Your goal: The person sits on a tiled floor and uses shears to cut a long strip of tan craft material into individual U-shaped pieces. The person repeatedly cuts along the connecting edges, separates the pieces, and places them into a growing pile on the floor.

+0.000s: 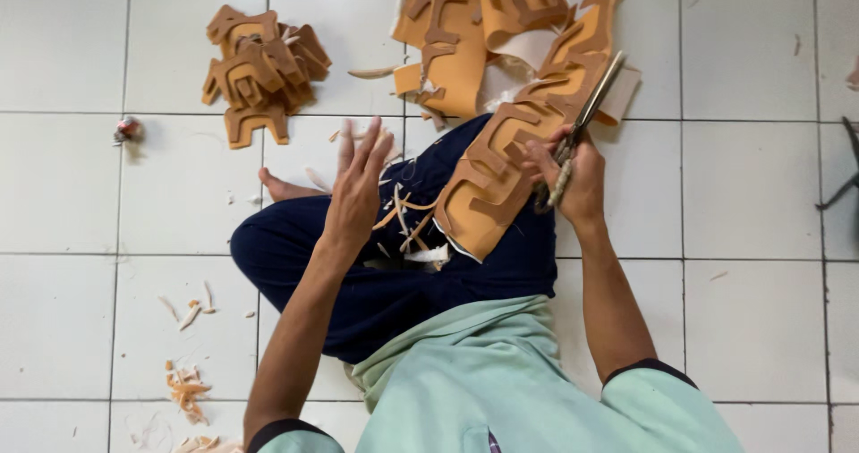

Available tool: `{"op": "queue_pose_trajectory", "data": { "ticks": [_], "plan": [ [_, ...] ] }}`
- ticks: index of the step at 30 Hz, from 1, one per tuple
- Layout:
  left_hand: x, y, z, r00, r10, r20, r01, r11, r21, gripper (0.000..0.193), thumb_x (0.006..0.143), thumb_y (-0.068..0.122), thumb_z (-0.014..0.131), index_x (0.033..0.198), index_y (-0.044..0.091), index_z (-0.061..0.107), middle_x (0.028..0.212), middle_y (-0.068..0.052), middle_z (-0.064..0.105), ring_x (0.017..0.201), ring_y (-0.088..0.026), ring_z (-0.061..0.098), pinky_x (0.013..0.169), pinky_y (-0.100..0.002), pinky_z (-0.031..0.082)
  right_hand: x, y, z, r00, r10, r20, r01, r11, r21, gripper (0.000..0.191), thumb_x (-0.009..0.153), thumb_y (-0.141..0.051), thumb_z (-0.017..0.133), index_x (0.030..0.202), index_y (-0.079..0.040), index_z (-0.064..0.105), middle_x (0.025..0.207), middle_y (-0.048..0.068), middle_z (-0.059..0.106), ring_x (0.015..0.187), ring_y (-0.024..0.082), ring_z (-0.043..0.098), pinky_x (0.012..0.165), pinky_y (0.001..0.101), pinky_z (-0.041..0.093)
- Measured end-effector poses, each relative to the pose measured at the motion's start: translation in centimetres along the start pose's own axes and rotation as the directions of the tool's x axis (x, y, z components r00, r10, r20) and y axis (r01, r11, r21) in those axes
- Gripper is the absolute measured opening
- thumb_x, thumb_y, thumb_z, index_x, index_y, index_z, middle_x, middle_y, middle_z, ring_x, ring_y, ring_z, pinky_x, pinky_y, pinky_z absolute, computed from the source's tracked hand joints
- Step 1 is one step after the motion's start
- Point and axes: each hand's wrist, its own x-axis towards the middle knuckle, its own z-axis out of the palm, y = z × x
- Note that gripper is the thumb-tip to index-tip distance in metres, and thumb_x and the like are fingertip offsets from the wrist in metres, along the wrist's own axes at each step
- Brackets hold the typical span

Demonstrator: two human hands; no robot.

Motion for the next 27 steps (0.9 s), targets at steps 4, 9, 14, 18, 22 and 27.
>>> {"op": "queue_pose_trajectory", "data": {
  "ticks": [4,9,14,18,22,27],
  "plan": [
    [-0.8,0.6,4.7,0.985,0.055,-0.162,-0.073,0.992,-0.105,0.044,0.088,-0.016,0.052,0.123,0.005,0.067,0.162,-0.027,0.033,0.151,-0.047,0.029,0.118,-0.054,0.039,0.7,3.2,-1.5,0.974,-0.051,-0.22,-0.076,0.842,-0.534,0.036,0.093,-0.027,0.087,0.097,-0.002,0.06,0.073,0.005,0.069,0.065,0.017,0.069,0.06,0.0291,0.052],
    [-4.6,8.5,13.9,0.806,-0.065,0.589,0.59,0.009,-0.807,0.022,0.104,0.007,0.058,0.125,0.0,0.062,0.119,-0.015,0.066,0.103,-0.023,0.07,0.086,-0.039,0.064,1.5,8.0,-1.3,0.969,0.183,-0.167,-0.183,0.983,0.015,0.032,0.089,-0.016,0.083,0.1,-0.006,0.055,0.078,0.001,0.062,0.067,0.016,0.067,0.057,0.0279,0.051],
    [-4.4,15.6,19.9,0.598,-0.103,0.795,0.5,-0.727,-0.47,0.049,0.104,0.033,0.057,0.135,-0.005,0.054,0.128,-0.017,0.069,0.111,-0.024,0.072,0.096,-0.035,0.057,-0.5,10.1,-0.6,0.93,0.15,-0.335,0.091,0.79,0.606,0.039,0.087,-0.002,0.083,0.102,-0.01,0.048,0.088,0.001,0.058,0.072,0.017,0.067,0.067,0.0291,0.058],
    [-0.1,15.8,19.3,0.64,-0.591,0.49,0.372,-0.32,-0.871,0.035,0.105,0.023,0.067,0.126,-0.004,0.064,0.119,-0.012,0.069,0.106,-0.02,0.065,0.095,-0.037,0.053,-4.3,8.8,2.0,0.89,0.07,-0.451,0.086,0.945,0.316,0.039,0.094,-0.002,0.084,0.106,-0.009,0.048,0.092,0.0,0.055,0.079,0.013,0.06,0.069,0.0292,0.053],
    [-0.2,11.1,15.0,0.803,-0.594,0.048,0.054,-0.008,-0.999,0.026,0.102,0.01,0.065,0.124,-0.004,0.064,0.116,-0.008,0.07,0.105,-0.015,0.067,0.093,-0.03,0.056,-5.6,8.6,3.3,0.982,0.175,-0.068,-0.119,0.862,0.493,0.032,0.098,-0.022,0.068,0.116,-0.006,0.047,0.098,0.005,0.063,0.083,0.016,0.068,0.076,0.0342,0.058],
    [-8.0,6.6,8.8,0.809,-0.582,0.081,-0.171,-0.364,-0.916,0.053,0.091,-0.009,0.061,0.141,0.005,0.052,0.127,-0.008,0.063,0.109,-0.02,0.063,0.09,-0.035,0.056,7.0,10.5,-2.0,0.991,0.024,0.133,-0.131,0.41,0.902,0.05,0.103,-0.032,0.058,0.139,0.002,0.05,0.108,0.014,0.071,0.084,0.016,0.07,0.091,0.0402,0.063]
  ]
}}
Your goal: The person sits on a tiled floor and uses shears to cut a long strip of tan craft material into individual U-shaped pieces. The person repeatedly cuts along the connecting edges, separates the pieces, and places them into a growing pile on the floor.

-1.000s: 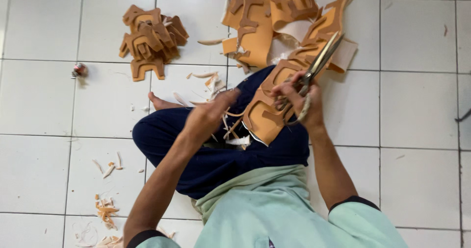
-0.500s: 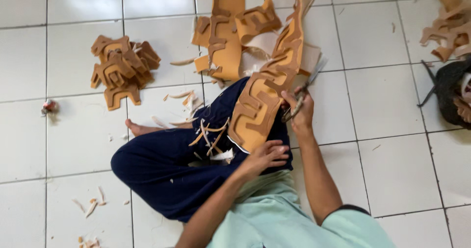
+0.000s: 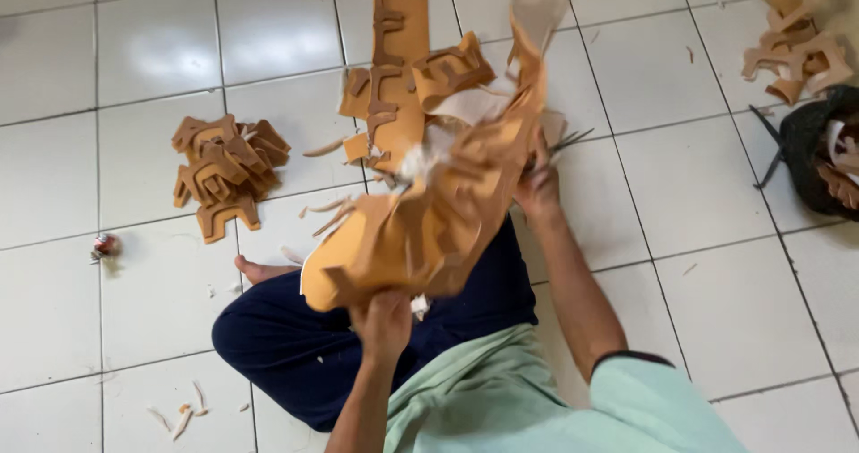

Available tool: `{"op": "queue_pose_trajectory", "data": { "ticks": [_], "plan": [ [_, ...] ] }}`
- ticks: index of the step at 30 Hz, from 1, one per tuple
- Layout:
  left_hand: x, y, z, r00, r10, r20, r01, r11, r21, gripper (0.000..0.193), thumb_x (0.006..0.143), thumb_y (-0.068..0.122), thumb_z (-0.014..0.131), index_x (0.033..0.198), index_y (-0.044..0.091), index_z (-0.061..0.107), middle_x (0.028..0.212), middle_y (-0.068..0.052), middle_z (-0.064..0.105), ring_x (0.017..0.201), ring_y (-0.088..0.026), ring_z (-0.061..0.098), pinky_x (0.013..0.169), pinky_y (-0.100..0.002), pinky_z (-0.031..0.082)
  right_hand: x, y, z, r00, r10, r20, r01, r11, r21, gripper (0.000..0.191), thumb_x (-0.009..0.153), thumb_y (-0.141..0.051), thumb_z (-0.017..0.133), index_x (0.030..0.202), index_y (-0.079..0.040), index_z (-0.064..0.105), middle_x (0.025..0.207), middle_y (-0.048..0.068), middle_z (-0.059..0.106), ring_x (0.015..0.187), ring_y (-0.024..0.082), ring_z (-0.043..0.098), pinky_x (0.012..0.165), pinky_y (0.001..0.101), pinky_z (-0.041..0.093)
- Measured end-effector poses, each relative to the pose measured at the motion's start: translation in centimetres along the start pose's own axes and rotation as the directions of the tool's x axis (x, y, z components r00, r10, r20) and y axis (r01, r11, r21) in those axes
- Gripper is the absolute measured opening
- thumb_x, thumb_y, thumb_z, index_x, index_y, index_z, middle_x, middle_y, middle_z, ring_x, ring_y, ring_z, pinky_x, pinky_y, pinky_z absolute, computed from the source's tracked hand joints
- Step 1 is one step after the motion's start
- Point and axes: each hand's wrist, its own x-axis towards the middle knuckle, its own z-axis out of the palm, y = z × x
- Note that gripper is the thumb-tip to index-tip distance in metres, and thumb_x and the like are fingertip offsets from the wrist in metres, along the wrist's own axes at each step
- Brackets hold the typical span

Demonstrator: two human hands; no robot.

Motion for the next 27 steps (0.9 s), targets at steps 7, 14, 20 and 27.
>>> {"op": "queue_pose_trajectory", "data": {
  "ticks": [7,14,20,27],
  "plan": [
    [-0.5,7.2,1.2,0.926,-0.059,0.374,0.13,0.977,-0.167,0.054,0.085,0.0,0.056,0.139,-0.004,0.052,0.132,-0.017,0.063,0.122,-0.029,0.062,0.107,-0.046,0.051,13.6,-5.3,1.2,0.944,0.168,-0.283,-0.184,0.982,-0.033,0.054,0.095,-0.031,0.084,0.125,0.007,0.06,0.099,0.023,0.07,0.073,0.024,0.073,0.07,0.0374,0.067],
    [-0.1,9.3,4.6,0.892,-0.019,0.452,0.109,0.978,-0.175,0.053,0.088,0.003,0.058,0.14,-0.005,0.053,0.134,-0.017,0.063,0.125,-0.028,0.061,0.111,-0.045,0.05,15.5,-2.4,2.3,0.962,-0.105,-0.25,-0.26,-0.085,-0.962,0.052,0.094,-0.042,0.074,0.092,0.01,0.07,0.086,0.03,0.068,0.073,0.039,0.066,0.067,0.0515,0.052],
    [2.5,9.9,6.2,0.933,0.063,0.355,0.009,0.98,-0.199,0.052,0.091,0.006,0.059,0.141,-0.005,0.053,0.136,-0.018,0.063,0.128,-0.027,0.061,0.115,-0.044,0.048,19.5,-7.6,3.1,0.852,-0.508,-0.127,-0.119,0.049,-0.992,0.025,0.098,-0.031,0.061,0.107,-0.009,0.069,0.098,0.016,0.072,0.094,0.037,0.069,0.082,0.0484,0.052],
    [8.6,2.6,3.0,0.998,0.061,-0.019,-0.061,0.998,-0.023,0.027,0.097,0.005,0.061,0.122,-0.006,0.059,0.119,-0.014,0.066,0.112,-0.023,0.064,0.101,-0.038,0.053,17.1,-28.0,1.7,0.468,-0.775,0.424,0.432,-0.218,-0.875,0.019,0.113,-0.006,0.069,0.126,-0.002,0.056,0.113,0.014,0.066,0.1,0.026,0.064,0.089,0.0429,0.055]
  ]
}}
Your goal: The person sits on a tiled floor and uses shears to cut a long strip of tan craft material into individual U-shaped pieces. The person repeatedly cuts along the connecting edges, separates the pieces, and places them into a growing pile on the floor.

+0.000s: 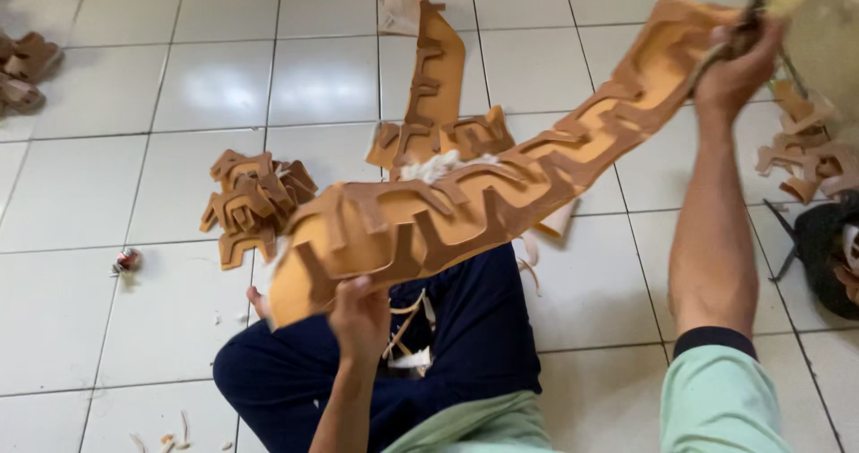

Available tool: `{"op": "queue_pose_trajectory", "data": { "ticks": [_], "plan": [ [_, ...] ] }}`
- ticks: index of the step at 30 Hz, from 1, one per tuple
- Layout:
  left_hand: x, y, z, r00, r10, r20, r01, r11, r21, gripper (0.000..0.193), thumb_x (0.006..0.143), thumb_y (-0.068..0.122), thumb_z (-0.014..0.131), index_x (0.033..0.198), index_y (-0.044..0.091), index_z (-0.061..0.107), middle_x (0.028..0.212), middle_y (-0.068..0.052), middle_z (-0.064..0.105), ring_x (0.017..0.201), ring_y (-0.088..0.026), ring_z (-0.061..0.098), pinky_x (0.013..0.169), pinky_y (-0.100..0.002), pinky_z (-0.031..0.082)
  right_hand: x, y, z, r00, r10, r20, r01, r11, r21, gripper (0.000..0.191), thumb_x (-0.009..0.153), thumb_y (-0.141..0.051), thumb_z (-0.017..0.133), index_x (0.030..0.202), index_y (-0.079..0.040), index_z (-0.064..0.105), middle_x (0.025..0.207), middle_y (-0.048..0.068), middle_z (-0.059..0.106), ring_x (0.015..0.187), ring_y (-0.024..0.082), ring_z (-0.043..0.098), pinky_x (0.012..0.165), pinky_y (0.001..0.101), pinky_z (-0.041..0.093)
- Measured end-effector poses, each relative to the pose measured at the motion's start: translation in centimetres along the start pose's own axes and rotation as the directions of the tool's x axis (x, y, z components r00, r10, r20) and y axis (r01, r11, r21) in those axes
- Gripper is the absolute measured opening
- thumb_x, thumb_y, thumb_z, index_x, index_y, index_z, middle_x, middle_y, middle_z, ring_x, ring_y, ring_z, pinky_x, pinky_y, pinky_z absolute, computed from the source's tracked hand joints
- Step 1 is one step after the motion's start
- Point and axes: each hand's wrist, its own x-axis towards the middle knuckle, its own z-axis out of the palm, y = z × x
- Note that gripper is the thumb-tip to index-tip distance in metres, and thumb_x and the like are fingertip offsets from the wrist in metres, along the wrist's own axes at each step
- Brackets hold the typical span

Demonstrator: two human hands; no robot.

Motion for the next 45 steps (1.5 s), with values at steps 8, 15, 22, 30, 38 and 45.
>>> {"op": "queue_pose_trajectory", "data": {
  "ticks": [8,15,22,30,38,45],
  "plan": [
    [-0.4,-9.2,-3.9,0.864,-0.261,-0.431,0.375,0.905,0.204,0.02,0.101,0.017,0.06,0.109,0.0,0.066,0.103,-0.009,0.07,0.091,-0.021,0.07,0.078,-0.036,0.059,-18.6,-2.9,-4.1,0.961,0.216,0.171,-0.141,0.919,-0.367,0.03,0.114,-0.015,0.07,0.136,-0.006,0.05,0.127,0.019,0.071,0.121,0.035,0.067,0.106,0.0485,0.052],
    [-0.4,-9.8,-4.3,0.895,-0.33,-0.299,0.318,0.944,-0.087,0.021,0.097,0.017,0.067,0.112,0.004,0.061,0.107,-0.008,0.067,0.102,-0.024,0.07,0.09,-0.047,0.061,-32.9,-17.8,-0.1,0.642,0.44,0.628,-0.416,0.888,-0.197,0.05,0.094,-0.025,0.081,0.131,-0.003,0.056,0.122,0.022,0.059,0.099,0.032,0.07,0.078,0.0416,0.061],
    [3.0,-8.8,-1.4,0.892,-0.266,-0.365,0.263,0.963,-0.057,0.034,0.088,-0.003,0.072,0.121,-0.004,0.062,0.117,-0.014,0.07,0.106,-0.024,0.071,0.095,-0.036,0.059,-35.1,-27.3,-2.3,0.841,0.214,0.498,-0.254,0.967,0.013,0.05,0.09,-0.025,0.086,0.127,0.001,0.065,0.108,0.011,0.071,0.094,0.022,0.068,0.082,0.0384,0.055],
    [1.9,-5.3,-4.3,0.882,-0.247,-0.4,0.238,0.968,-0.073,0.037,0.094,-0.004,0.07,0.128,-0.01,0.057,0.121,-0.017,0.068,0.109,-0.026,0.07,0.095,-0.036,0.06,-40.5,-30.3,-8.2,0.244,0.566,0.787,-0.878,0.473,-0.068,0.043,0.093,-0.029,0.071,0.126,-0.001,0.064,0.086,0.009,0.075,0.054,0.007,0.061,0.047,0.0223,0.05],
    [-1.5,-4.5,-1.3,0.943,-0.143,-0.301,0.166,0.985,0.05,0.041,0.094,0.0,0.069,0.133,-0.002,0.055,0.131,-0.014,0.064,0.117,-0.024,0.067,0.099,-0.034,0.059,-41.5,-32.9,-6.1,-0.074,0.289,0.954,-0.996,0.032,-0.086,0.066,0.1,-0.061,0.047,0.117,0.001,0.061,0.079,0.001,0.058,0.063,0.009,0.059,0.056,0.0281,0.055],
    [-4.6,-5.0,0.5,0.922,-0.078,-0.379,0.118,0.989,0.084,0.04,0.094,0.001,0.07,0.131,-0.004,0.056,0.126,-0.014,0.065,0.11,-0.024,0.067,0.091,-0.036,0.059,-39.7,-34.2,-3.9,0.164,0.322,0.933,-0.935,0.352,0.043,0.064,0.101,-0.06,0.048,0.112,0.0,0.066,0.073,-0.001,0.057,0.061,0.007,0.056,0.055,0.0243,0.051]
  ]
}}
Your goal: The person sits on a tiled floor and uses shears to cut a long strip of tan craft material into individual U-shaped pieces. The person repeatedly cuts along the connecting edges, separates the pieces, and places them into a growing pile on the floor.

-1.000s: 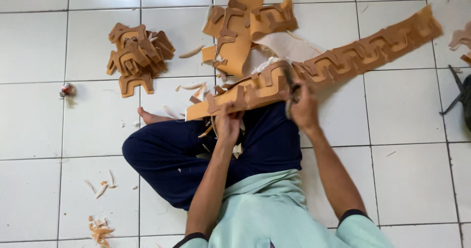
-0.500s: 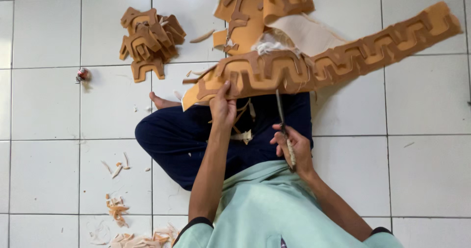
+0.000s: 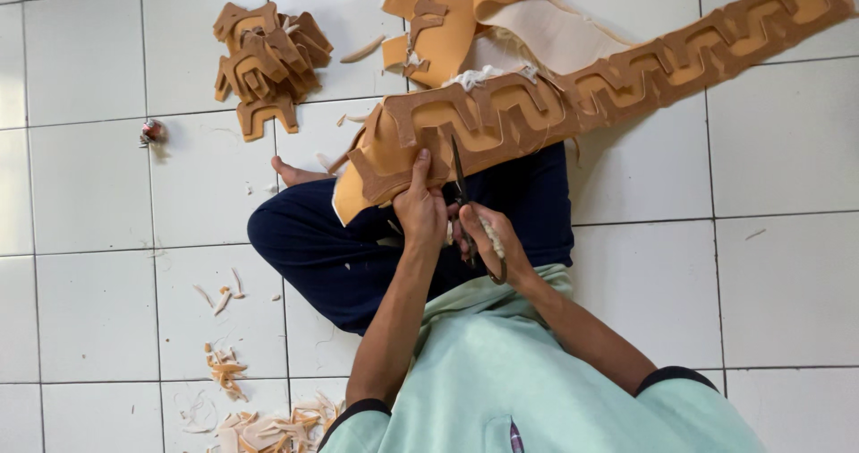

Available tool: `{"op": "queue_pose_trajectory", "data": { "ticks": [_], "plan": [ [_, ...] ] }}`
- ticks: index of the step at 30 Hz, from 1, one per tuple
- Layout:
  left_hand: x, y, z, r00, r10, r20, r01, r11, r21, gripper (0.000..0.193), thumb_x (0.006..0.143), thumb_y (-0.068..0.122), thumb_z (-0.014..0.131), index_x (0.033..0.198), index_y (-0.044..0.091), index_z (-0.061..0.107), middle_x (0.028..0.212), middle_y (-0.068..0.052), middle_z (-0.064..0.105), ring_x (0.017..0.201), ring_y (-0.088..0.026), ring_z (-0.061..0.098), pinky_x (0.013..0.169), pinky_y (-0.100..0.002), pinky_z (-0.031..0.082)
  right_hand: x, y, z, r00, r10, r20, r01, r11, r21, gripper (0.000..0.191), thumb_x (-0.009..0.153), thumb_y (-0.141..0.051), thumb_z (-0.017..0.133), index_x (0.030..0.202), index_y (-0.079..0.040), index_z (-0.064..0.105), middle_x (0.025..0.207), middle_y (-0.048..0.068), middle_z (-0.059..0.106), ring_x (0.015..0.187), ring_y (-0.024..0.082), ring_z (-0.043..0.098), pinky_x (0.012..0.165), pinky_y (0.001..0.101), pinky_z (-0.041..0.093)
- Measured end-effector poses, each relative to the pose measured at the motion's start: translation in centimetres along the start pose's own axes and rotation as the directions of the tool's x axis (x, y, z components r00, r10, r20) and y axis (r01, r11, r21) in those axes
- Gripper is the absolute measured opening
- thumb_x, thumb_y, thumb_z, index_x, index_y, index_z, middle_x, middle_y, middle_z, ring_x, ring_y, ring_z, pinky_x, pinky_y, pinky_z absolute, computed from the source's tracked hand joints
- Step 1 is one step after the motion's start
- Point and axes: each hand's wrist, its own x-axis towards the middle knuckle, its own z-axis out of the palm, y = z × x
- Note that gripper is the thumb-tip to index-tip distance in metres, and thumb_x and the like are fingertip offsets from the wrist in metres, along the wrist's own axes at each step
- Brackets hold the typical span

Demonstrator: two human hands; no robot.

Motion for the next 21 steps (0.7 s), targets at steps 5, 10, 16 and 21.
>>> {"op": "queue_pose_trajectory", "data": {
  "ticks": [5,10,16,21],
  "plan": [
    [-0.4,-0.4,-0.1,1.0,0.008,0.006,-0.007,0.998,-0.057,0.04,0.094,0.001,0.07,0.131,-0.004,0.056,0.129,-0.014,0.065,0.114,-0.021,0.067,0.098,-0.032,0.059,-0.2,0.1,0.2,0.999,0.019,-0.032,-0.019,1.0,-0.023,0.061,0.1,-0.059,0.049,0.11,-0.001,0.065,0.069,-0.002,0.055,0.057,0.006,0.053,0.051,0.0229,0.048],
    [-0.1,-0.4,-0.4,0.999,-0.032,-0.006,0.032,0.997,-0.075,0.04,0.094,-0.001,0.07,0.131,-0.005,0.056,0.129,-0.014,0.065,0.115,-0.022,0.067,0.099,-0.033,0.058,-0.1,0.6,0.2,0.996,0.07,-0.052,-0.065,0.993,0.099,0.057,0.102,-0.055,0.054,0.096,0.001,0.064,0.062,-0.002,0.046,0.046,0.005,0.043,0.04,0.0227,0.036],
    [-0.9,-0.2,-0.8,0.996,-0.084,0.015,0.085,0.993,-0.083,0.04,0.093,-0.001,0.069,0.131,-0.004,0.057,0.127,-0.013,0.065,0.113,-0.022,0.067,0.097,-0.033,0.058,0.4,0.6,0.3,0.993,0.091,-0.073,-0.079,0.986,0.149,0.05,0.1,-0.05,0.057,0.089,-0.002,0.063,0.061,-0.005,0.047,0.044,0.004,0.043,0.037,0.0224,0.034],
    [-0.2,0.1,-1.7,0.988,-0.155,0.011,0.155,0.984,-0.087,0.038,0.093,-0.003,0.069,0.13,-0.004,0.057,0.123,-0.013,0.067,0.11,-0.022,0.068,0.095,-0.033,0.058,1.1,1.1,0.4,0.986,0.103,-0.129,-0.088,0.989,0.122,0.051,0.099,-0.05,0.06,0.084,-0.002,0.063,0.058,-0.003,0.047,0.041,0.004,0.041,0.035,0.0223,0.031]
  ]
}}
